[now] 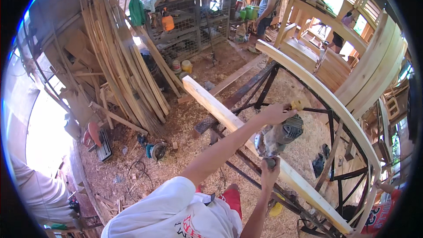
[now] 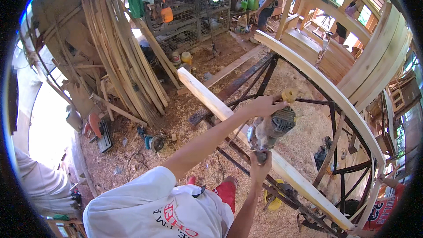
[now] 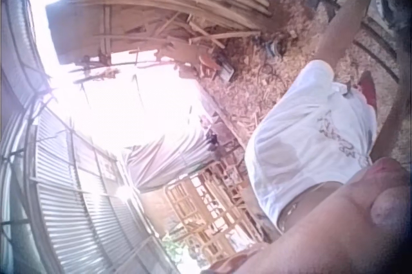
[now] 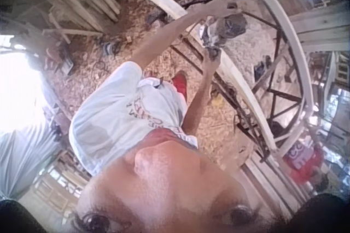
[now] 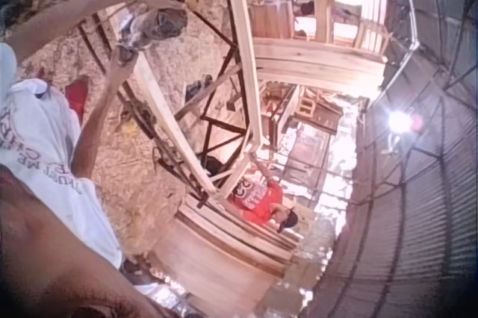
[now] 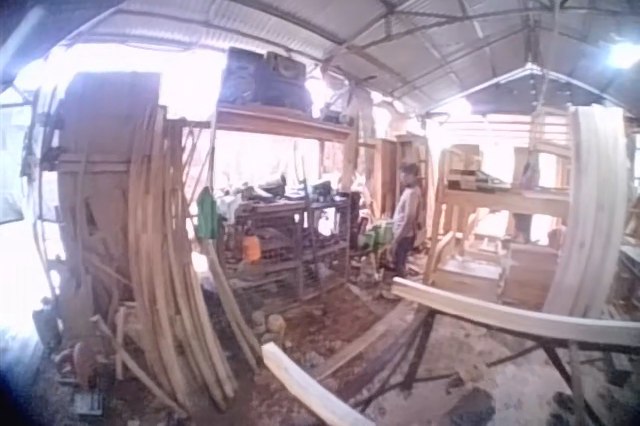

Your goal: The person uses a router to shape the edges of a curved wooden frame component held on a workbench.

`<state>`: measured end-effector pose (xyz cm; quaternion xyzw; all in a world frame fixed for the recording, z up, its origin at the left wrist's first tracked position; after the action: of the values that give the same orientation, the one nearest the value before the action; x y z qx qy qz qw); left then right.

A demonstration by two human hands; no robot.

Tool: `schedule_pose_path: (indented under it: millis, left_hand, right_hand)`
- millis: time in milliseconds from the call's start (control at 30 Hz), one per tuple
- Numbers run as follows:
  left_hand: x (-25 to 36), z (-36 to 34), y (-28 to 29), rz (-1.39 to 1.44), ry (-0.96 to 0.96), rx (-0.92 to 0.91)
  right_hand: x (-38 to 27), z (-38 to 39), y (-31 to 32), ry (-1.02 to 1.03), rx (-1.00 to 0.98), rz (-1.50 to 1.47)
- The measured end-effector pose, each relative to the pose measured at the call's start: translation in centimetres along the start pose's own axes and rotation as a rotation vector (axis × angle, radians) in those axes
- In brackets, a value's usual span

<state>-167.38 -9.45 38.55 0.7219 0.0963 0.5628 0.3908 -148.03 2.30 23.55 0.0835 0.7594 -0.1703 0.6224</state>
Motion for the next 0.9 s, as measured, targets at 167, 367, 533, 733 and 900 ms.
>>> schedule_pose_path:
  millis: [167, 367, 533, 733, 900]
  left_hand:
    - [-3.1, -3.1, 0.4, -0.120, -0.093, -0.130]
    - [-3.6, -5.6, -1.4, 0.052, -0.063, -0.207]
    - [-3.7, -4.9, -2.1, 0.071, -0.008, -0.211]
    - [-2.0, -4.1, -1.2, 0.225, -0.020, -0.216]
    - [-1.0, -4.3, -0.3, 0.093, -0.096, -0.146]
  right_hand:
    - [1.1, -1.2, -0.2, -0.152, -0.159, 0.039]
    - [0.3, -4.3, -0.1, -0.347, -0.505, 0.245]
    - [0.4, -4.9, 0.1, -0.300, -0.659, 0.241]
    - [1.6, -3.2, 3.1, -0.440, -0.594, 0.053]
    - [3.8, -1.5, 1.2, -0.802, -0.009, -0.878]
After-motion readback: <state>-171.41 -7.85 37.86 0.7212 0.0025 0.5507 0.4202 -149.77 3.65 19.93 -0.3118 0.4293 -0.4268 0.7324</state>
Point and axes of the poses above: each hand's wrist, its own z-axis away from the middle knuckle, its own y-axis out of the back of the hand, x = y × z, the point moved 4 cm from there along -z, towards the middle knuckle, and after that the axes turned 13 degrees about -z, right-handed, at the moved point
